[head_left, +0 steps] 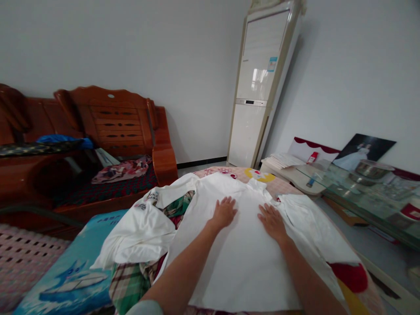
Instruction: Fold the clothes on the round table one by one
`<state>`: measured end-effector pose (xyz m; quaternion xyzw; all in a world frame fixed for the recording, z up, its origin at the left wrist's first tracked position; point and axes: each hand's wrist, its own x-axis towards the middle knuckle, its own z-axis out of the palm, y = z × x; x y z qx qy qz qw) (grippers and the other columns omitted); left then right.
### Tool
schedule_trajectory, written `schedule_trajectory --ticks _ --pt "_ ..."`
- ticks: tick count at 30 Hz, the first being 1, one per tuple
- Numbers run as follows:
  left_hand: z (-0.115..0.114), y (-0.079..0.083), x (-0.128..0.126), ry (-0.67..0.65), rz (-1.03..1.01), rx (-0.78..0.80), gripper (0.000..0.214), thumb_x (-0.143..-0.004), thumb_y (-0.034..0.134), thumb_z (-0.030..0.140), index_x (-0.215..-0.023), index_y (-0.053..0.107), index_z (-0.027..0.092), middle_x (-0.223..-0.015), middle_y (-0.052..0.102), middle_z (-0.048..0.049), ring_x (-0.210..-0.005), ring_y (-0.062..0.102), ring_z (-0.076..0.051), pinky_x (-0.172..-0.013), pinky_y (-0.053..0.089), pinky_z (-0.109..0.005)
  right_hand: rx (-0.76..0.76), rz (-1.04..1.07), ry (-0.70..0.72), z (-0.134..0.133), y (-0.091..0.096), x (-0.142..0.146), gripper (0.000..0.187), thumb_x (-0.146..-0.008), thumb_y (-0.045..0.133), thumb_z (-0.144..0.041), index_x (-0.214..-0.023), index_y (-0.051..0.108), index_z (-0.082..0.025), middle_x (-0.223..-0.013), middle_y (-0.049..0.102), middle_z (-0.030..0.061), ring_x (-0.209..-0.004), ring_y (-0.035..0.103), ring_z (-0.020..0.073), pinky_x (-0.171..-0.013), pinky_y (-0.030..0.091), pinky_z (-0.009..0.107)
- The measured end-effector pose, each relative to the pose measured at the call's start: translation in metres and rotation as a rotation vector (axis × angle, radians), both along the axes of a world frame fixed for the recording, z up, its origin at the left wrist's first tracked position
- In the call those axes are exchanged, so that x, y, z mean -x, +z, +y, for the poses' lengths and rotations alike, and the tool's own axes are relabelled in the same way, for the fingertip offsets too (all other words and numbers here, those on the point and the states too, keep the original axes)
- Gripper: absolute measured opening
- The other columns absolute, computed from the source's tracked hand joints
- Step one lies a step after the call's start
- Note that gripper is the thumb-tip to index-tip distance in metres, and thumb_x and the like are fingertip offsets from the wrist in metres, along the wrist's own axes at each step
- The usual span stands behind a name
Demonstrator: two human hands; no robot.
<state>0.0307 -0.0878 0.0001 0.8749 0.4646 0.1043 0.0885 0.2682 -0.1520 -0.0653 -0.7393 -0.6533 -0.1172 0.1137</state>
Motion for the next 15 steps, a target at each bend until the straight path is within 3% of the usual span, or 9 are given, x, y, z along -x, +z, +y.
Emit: schedule_trajectory --ticks 3,7,11,15 --pt "0.030 -0.022 0.022 0.187 0.019 -0.124 0.051 -0.095 0.040 0.038 -0.141 0.043 0.017 -0.149 0.039 -0.0145 -0.140 0.030 -0.031 -0.112 0.026 -0.052 -0.020 -0.011 -0.045 0.001 0.000 -0.004 0.047 -0.097 0.034 -0.037 -0.134 0.054 -0.016 -0.141 0.049 0.0165 -0.132 0.041 0.0337 -0.106 0.031 0.051" --pt "0.038 -0.035 0.038 0.185 0.002 -0.173 0.052 -0.093 0.042 0.038 -0.141 0.043 0.016 -0.148 0.040 -0.0152 -0.140 0.031 -0.031 -0.113 0.026 -0.049 -0.027 0.009 -0.098 -0.002 0.002 0.002 0.046 -0.097 0.033 -0.035 -0.132 0.055 -0.015 -0.141 0.049 0.0164 -0.134 0.040 0.0317 -0.107 0.030 0.049" --pt "0.034 -0.019 0.045 0.214 0.024 -0.040 0.057 -0.088 0.051 0.031 -0.141 0.041 0.012 -0.149 0.038 -0.0183 -0.138 0.034 -0.030 -0.112 0.029 -0.045 0.016 0.052 -0.090 -0.019 0.004 0.030 0.047 -0.097 0.033 -0.034 -0.133 0.054 -0.014 -0.142 0.048 0.0168 -0.132 0.042 0.0303 -0.106 0.032 0.046" --pt "0.027 0.003 0.076 0.261 -0.005 -0.105 0.057 -0.084 0.056 0.023 -0.138 0.043 0.010 -0.146 0.040 -0.0196 -0.138 0.034 -0.029 -0.113 0.028 -0.041 0.052 0.061 0.052 -0.046 0.007 0.070 0.047 -0.096 0.037 -0.036 -0.137 0.050 -0.019 -0.146 0.044 0.0125 -0.135 0.038 0.0294 -0.109 0.029 0.046"
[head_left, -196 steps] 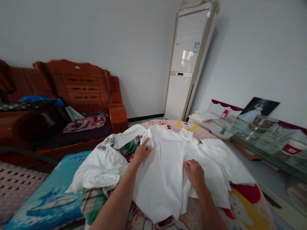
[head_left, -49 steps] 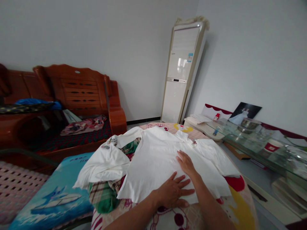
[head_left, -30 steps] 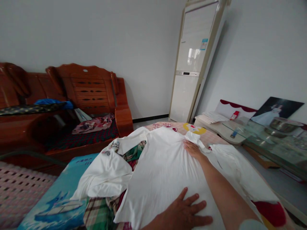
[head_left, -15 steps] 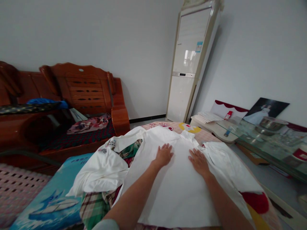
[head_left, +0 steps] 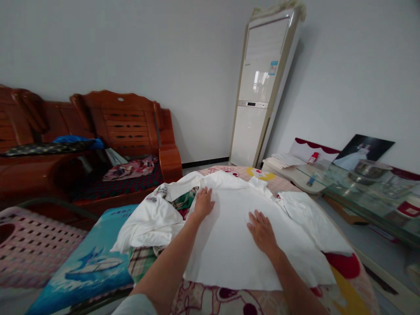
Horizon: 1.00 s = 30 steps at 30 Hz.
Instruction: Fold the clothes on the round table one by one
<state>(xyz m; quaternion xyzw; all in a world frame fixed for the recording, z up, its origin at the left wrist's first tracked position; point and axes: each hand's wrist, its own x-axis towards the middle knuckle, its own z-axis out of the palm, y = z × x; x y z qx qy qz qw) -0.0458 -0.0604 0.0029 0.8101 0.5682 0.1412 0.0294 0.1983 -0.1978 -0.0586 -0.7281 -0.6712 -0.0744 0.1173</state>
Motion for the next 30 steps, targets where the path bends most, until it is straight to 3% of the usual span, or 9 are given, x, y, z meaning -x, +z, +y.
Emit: schedule_trajectory --ticks 5,8,10,14,20,25,30 --pt "-0.019 0.014 0.051 0.088 -0.004 0.025 0.044 -0.083 0.057 0.020 -0.126 0.054 0.011 -0.124 0.060 -0.0165 -0.119 0.056 -0.026 -0.101 0.041 -0.035 0.003 0.145 0.097 -0.026 0.014 0.041 0.042 -0.094 0.042 -0.031 -0.129 0.058 -0.015 -0.140 0.051 0.0152 -0.131 0.044 0.0281 -0.110 0.031 0.045" --pt "-0.028 0.015 0.072 0.164 -0.034 0.062 0.048 -0.082 0.058 0.019 -0.129 0.054 0.010 -0.113 0.066 -0.0154 -0.111 0.060 -0.027 -0.096 0.044 -0.032 -0.031 0.341 0.313 -0.039 0.028 0.072 0.040 -0.093 0.043 -0.028 -0.126 0.060 -0.015 -0.128 0.061 0.0136 -0.120 0.054 0.0240 -0.105 0.039 0.040" --pt "-0.029 0.015 0.080 0.144 -0.102 0.139 0.053 -0.080 0.059 0.017 -0.132 0.052 0.012 -0.102 0.069 -0.0117 -0.102 0.064 -0.025 -0.091 0.046 -0.029 -0.029 0.464 0.456 -0.047 0.037 0.098 0.039 -0.093 0.045 -0.027 -0.128 0.059 -0.016 -0.122 0.065 0.0119 -0.111 0.059 0.0221 -0.100 0.043 0.037" --pt "-0.017 0.021 0.085 0.066 -0.307 0.262 0.060 -0.075 0.062 0.013 -0.134 0.052 0.016 -0.089 0.069 -0.0041 -0.080 0.066 -0.017 -0.075 0.050 -0.023 0.026 0.509 0.618 -0.052 0.056 0.151 0.036 -0.093 0.048 -0.025 -0.126 0.060 -0.019 -0.109 0.069 0.0100 -0.100 0.061 0.0211 -0.090 0.047 0.033" --pt "0.000 0.032 0.070 -0.013 -0.536 0.360 0.053 -0.077 0.054 0.010 -0.129 0.051 0.018 -0.065 0.060 0.0042 -0.051 0.055 -0.009 -0.054 0.048 -0.018 0.058 0.359 0.678 -0.028 0.070 0.195 0.038 -0.097 0.038 -0.031 -0.129 0.056 -0.022 -0.103 0.069 0.0084 -0.095 0.062 0.0212 -0.084 0.047 0.032" --pt "0.012 0.038 0.064 -0.085 -0.500 0.350 0.044 -0.080 0.049 0.011 -0.122 0.060 0.018 -0.076 0.066 -0.0008 -0.061 0.060 -0.010 -0.058 0.051 -0.019 0.152 0.181 0.673 -0.009 0.075 0.212 0.038 -0.098 0.031 -0.032 -0.127 0.054 -0.025 -0.098 0.071 0.0054 -0.088 0.066 0.0215 -0.073 0.048 0.031" --pt "0.029 0.037 0.063 -0.104 -0.355 0.238 0.044 -0.079 0.050 0.010 -0.121 0.064 0.014 -0.102 0.072 -0.0074 -0.090 0.066 -0.016 -0.084 0.050 -0.024 0.200 0.073 0.685 0.001 0.079 0.223 0.034 -0.097 0.032 -0.026 -0.100 0.066 -0.018 -0.094 0.073 0.0098 -0.081 0.068 0.0222 -0.067 0.047 0.030"
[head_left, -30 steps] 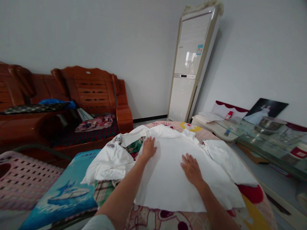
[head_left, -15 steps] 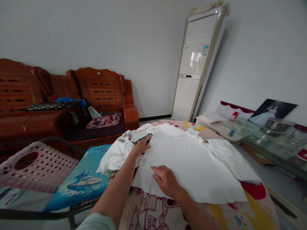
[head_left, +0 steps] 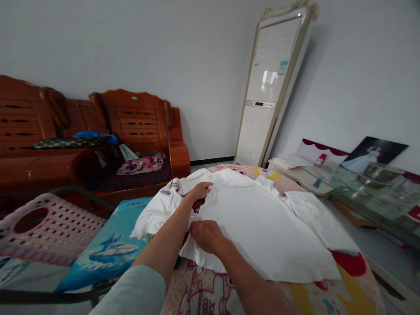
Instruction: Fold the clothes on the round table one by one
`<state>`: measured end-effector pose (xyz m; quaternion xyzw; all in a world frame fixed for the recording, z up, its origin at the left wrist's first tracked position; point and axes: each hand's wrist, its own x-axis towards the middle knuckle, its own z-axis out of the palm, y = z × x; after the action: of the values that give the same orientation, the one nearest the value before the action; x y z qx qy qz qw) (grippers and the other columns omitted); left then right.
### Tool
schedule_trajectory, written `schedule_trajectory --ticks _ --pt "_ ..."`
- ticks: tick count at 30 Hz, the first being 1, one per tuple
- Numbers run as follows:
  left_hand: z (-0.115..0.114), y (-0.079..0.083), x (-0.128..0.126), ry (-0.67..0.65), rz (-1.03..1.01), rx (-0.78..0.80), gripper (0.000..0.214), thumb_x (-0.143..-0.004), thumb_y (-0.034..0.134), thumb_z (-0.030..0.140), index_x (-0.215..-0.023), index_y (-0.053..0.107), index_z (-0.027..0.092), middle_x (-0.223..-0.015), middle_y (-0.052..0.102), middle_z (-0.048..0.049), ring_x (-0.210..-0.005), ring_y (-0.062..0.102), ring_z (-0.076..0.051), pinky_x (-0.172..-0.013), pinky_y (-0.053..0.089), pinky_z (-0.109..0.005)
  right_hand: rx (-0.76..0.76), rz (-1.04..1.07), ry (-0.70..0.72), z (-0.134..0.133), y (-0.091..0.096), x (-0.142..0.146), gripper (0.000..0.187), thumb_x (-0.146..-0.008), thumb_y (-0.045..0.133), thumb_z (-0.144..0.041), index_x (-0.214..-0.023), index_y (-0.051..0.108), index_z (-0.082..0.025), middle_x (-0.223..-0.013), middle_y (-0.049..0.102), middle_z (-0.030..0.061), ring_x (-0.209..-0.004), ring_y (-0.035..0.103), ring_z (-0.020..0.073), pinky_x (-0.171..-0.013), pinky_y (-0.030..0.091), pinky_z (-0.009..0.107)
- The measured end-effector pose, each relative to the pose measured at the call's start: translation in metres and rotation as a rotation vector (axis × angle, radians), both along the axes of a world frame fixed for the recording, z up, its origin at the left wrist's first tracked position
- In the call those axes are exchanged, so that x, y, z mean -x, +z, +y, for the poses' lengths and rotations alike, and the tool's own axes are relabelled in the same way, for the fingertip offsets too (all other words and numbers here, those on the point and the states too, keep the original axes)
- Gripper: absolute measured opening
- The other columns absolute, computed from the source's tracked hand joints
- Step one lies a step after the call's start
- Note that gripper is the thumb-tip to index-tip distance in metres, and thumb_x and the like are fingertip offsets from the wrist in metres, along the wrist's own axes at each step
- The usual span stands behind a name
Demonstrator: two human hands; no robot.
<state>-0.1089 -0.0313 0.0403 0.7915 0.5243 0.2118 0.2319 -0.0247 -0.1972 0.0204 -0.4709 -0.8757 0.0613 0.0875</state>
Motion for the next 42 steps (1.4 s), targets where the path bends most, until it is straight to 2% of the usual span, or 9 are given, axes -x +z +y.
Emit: schedule_trajectory --ticks 3,9,14,18,23,28,34,40,42 --pt "0.010 -0.001 -0.004 0.009 0.008 -0.036 0.042 -0.079 0.050 0.011 -0.117 0.066 0.016 -0.118 0.068 -0.0068 -0.106 0.062 -0.017 -0.094 0.045 -0.023 -0.032 0.143 -0.050 -0.004 0.000 -0.004 0.034 -0.096 0.038 -0.031 -0.088 0.068 -0.019 -0.087 0.074 0.0090 -0.078 0.068 0.0206 -0.069 0.046 0.029" --pt "0.025 -0.005 -0.020 0.145 0.059 -0.044 0.041 -0.072 0.058 0.011 -0.112 0.068 0.016 -0.111 0.071 -0.0080 -0.104 0.063 -0.021 -0.092 0.046 -0.025 0.077 0.682 -0.339 -0.014 -0.004 -0.027 0.023 -0.078 0.066 -0.039 -0.067 0.067 -0.019 -0.061 0.068 0.0005 -0.057 0.059 0.0124 -0.055 0.039 0.021" --pt "0.029 -0.007 -0.040 0.315 0.077 -0.085 0.046 -0.072 0.053 0.004 -0.116 0.065 0.010 -0.116 0.067 -0.0154 -0.111 0.060 -0.026 -0.096 0.044 -0.031 0.218 0.961 -0.504 -0.014 -0.005 -0.044 0.016 -0.074 0.062 -0.028 -0.061 0.061 -0.018 -0.050 0.061 -0.0020 -0.047 0.056 0.0109 -0.047 0.038 0.019" --pt "0.025 -0.003 -0.066 0.320 0.069 -0.146 0.046 -0.079 0.047 0.006 -0.123 0.061 0.008 -0.123 0.062 -0.0174 -0.117 0.056 -0.027 -0.101 0.042 -0.033 0.379 1.119 -0.639 -0.017 -0.011 -0.059 0.013 -0.068 0.060 -0.027 -0.059 0.055 -0.019 -0.043 0.054 -0.0042 -0.038 0.052 0.0116 -0.040 0.037 0.020" --pt "0.015 -0.012 -0.111 0.182 0.060 -0.189 0.046 -0.081 0.045 0.006 -0.126 0.058 0.010 -0.126 0.061 -0.0133 -0.119 0.055 -0.022 -0.104 0.040 -0.030 0.282 1.028 -0.684 -0.034 -0.023 -0.095 0.014 -0.052 0.051 -0.007 -0.057 0.055 -0.019 -0.048 0.054 -0.0052 -0.045 0.048 0.0098 -0.043 0.033 0.018" --pt "0.000 -0.043 -0.141 0.028 0.066 -0.169 0.047 -0.077 0.047 0.000 -0.121 0.060 0.014 -0.127 0.061 -0.0102 -0.122 0.054 -0.019 -0.106 0.039 -0.031 0.283 0.956 -0.720 -0.050 -0.030 -0.129 0.017 -0.054 0.047 -0.008 -0.061 0.059 -0.019 -0.048 0.052 -0.0048 -0.046 0.046 0.0103 -0.044 0.031 0.020" --pt "-0.008 -0.057 -0.146 -0.064 0.045 -0.174 0.052 -0.075 0.046 -0.001 -0.122 0.060 0.017 -0.133 0.058 -0.0090 -0.126 0.051 -0.020 -0.109 0.039 -0.035 0.136 0.702 -0.670 -0.055 -0.041 -0.137 0.043 -0.061 0.054 -0.012 -0.100 0.069 -0.017 -0.066 0.062 0.0002 -0.065 0.058 0.0168 -0.063 0.046 0.026" --pt "-0.011 -0.049 -0.136 -0.105 -0.019 -0.151 0.037 -0.075 0.053 0.006 -0.106 0.069 0.018 -0.110 0.071 -0.0053 -0.104 0.064 -0.020 -0.096 0.049 -0.031 0.085 0.412 -0.644 -0.060 -0.041 -0.141 0.034 -0.067 0.054 -0.013 -0.095 0.072 -0.020 -0.091 0.071 0.0085 -0.087 0.064 0.0233 -0.083 0.047 0.034" --pt "-0.013 -0.047 -0.125 0.004 -0.066 -0.159 0.028 -0.082 0.049 0.013 -0.103 0.069 0.015 -0.102 0.072 -0.0078 -0.095 0.067 -0.019 -0.089 0.051 -0.030 0.083 0.363 -0.671 -0.060 -0.039 -0.145 0.028 -0.071 0.056 -0.016 -0.094 0.073 -0.022 -0.088 0.072 0.0075 -0.085 0.064 0.0232 -0.080 0.046 0.033"
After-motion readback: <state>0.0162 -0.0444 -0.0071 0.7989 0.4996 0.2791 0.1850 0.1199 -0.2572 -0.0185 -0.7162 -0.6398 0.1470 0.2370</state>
